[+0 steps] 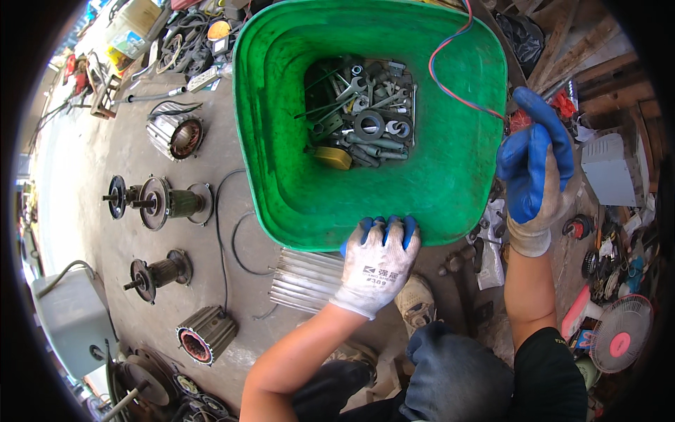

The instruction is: The person sits on the floor and works on a motor stator, using a screwdriver to adjust components and a brush to apply a white substance to the windings. They handle multiple stator parts and tools, including a green bucket of hardware, and continue applying the substance to the stator windings.

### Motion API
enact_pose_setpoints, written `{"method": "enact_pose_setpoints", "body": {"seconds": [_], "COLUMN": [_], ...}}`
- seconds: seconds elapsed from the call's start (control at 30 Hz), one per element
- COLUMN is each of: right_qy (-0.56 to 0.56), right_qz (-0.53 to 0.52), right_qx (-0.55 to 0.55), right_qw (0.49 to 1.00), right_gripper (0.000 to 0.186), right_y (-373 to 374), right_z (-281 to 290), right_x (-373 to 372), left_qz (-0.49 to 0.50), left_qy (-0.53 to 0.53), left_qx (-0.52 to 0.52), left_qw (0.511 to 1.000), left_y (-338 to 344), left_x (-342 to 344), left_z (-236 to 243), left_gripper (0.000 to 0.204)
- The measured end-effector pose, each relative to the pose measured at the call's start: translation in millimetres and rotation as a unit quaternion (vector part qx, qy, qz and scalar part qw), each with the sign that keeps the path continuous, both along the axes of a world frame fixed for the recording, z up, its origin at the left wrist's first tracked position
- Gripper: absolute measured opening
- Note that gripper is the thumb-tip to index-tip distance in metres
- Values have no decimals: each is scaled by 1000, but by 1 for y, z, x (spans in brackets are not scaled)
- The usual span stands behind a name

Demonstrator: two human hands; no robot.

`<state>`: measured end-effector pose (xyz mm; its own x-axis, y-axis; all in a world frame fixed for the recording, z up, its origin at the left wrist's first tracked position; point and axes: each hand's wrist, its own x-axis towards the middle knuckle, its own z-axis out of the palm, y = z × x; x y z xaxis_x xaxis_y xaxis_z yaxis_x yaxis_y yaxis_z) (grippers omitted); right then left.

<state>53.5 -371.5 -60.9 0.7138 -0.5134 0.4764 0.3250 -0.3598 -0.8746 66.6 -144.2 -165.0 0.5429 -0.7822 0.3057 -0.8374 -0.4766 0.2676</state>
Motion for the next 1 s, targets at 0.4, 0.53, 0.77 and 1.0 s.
{"method": "enact_pose_setpoints", "body": {"seconds": [0.4,0.53,0.77,1.0], "right_qy": [162,294,554,499], "right_qz": [11,9,220,127], "right_qx": [-84,-331,-529,-598], "right_qw": [983,896,603,614], "right_gripper": [41,51,89,111], "right_y": [33,44,54,104], "right_z": [-14,-2,-55,-170], "right_x": [-9,38,192,178], "left_qz": [-8,-2,-8,-18], "left_qy": [14,10,21,17], "left_qx": [12,8,5,-26], "left_qw": [1000,1000,1000,999], "left_y": [5,5,4,2], "left_x": [-5,-5,-4,0], "left_z": [-1,0,1,-3], "left_gripper": [46,46,45,41]}}
